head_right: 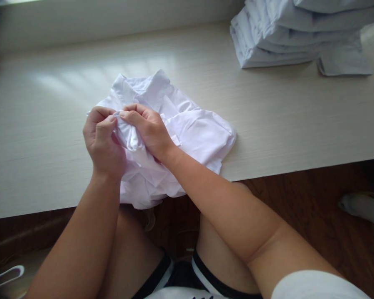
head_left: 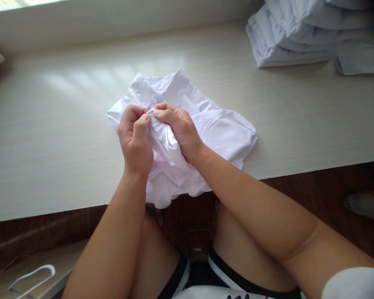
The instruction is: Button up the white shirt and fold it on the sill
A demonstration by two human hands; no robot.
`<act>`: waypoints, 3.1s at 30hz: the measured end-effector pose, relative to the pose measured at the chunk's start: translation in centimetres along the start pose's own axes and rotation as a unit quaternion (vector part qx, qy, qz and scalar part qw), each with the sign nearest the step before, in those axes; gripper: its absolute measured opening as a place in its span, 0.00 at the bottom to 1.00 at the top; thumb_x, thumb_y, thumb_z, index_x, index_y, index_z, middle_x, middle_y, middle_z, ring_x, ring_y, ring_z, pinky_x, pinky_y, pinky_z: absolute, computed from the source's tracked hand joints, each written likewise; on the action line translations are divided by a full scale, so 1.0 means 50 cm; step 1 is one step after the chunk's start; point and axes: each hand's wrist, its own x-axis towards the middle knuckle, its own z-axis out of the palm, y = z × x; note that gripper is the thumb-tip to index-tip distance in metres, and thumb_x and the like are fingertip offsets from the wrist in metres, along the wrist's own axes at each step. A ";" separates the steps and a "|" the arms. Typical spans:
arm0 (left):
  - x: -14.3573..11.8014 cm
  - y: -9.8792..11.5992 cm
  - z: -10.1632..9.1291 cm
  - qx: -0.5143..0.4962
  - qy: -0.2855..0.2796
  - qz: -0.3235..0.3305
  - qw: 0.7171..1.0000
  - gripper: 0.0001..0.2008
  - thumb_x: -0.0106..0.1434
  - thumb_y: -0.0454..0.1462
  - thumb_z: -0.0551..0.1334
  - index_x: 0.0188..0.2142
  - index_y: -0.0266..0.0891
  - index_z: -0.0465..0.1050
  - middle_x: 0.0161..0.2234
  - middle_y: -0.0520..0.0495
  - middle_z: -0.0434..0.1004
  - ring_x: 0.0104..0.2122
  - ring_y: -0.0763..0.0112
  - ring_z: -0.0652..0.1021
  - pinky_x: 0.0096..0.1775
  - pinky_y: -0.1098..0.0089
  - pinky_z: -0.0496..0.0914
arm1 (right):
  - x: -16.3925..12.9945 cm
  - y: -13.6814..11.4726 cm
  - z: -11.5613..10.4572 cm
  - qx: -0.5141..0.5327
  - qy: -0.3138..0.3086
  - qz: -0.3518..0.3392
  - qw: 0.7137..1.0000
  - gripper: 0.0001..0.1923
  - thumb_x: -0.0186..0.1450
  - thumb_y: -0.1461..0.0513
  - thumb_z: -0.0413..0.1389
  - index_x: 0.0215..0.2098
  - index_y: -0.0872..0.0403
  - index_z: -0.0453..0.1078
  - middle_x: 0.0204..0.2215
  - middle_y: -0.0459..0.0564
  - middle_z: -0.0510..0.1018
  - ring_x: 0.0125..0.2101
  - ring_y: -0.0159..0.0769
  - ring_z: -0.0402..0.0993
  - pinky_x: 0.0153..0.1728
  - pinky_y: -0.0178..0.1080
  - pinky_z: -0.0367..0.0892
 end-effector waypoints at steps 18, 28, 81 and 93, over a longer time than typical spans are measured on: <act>-0.003 0.000 -0.001 0.015 0.013 -0.004 1.000 0.18 0.67 0.53 0.64 0.31 0.44 0.68 0.30 0.50 0.68 0.37 0.66 0.76 0.39 0.66 0.73 | 0.000 -0.005 0.005 0.005 0.019 0.035 0.999 0.21 0.58 0.49 0.70 0.34 0.53 0.67 0.25 0.40 0.69 0.29 0.27 0.65 0.31 0.32 0.63; -0.006 0.002 0.001 0.012 0.013 0.003 1.000 0.15 0.69 0.50 0.64 0.32 0.44 0.70 0.30 0.51 0.66 0.32 0.70 0.72 0.39 0.67 0.71 | 0.002 -0.006 0.005 0.011 0.020 0.041 0.999 0.21 0.57 0.50 0.70 0.34 0.53 0.67 0.25 0.40 0.69 0.28 0.26 0.64 0.30 0.32 0.62; -0.008 0.023 0.003 0.208 0.059 0.059 0.975 0.08 0.64 0.44 0.70 0.36 0.44 0.79 0.37 0.50 0.74 0.37 0.70 0.76 0.40 0.68 0.73 | 0.011 0.005 -0.007 0.005 0.068 0.029 0.997 0.19 0.60 0.50 0.66 0.32 0.52 0.64 0.24 0.40 0.67 0.28 0.28 0.66 0.32 0.33 0.64; -0.001 0.022 -0.001 0.310 0.018 0.020 0.950 0.03 0.67 0.38 0.66 0.37 0.43 0.79 0.38 0.49 0.77 0.37 0.71 0.78 0.39 0.70 0.73 | 0.010 0.013 -0.009 -0.034 0.122 0.069 0.990 0.14 0.61 0.53 0.64 0.32 0.55 0.70 0.24 0.42 0.71 0.29 0.29 0.69 0.35 0.33 0.66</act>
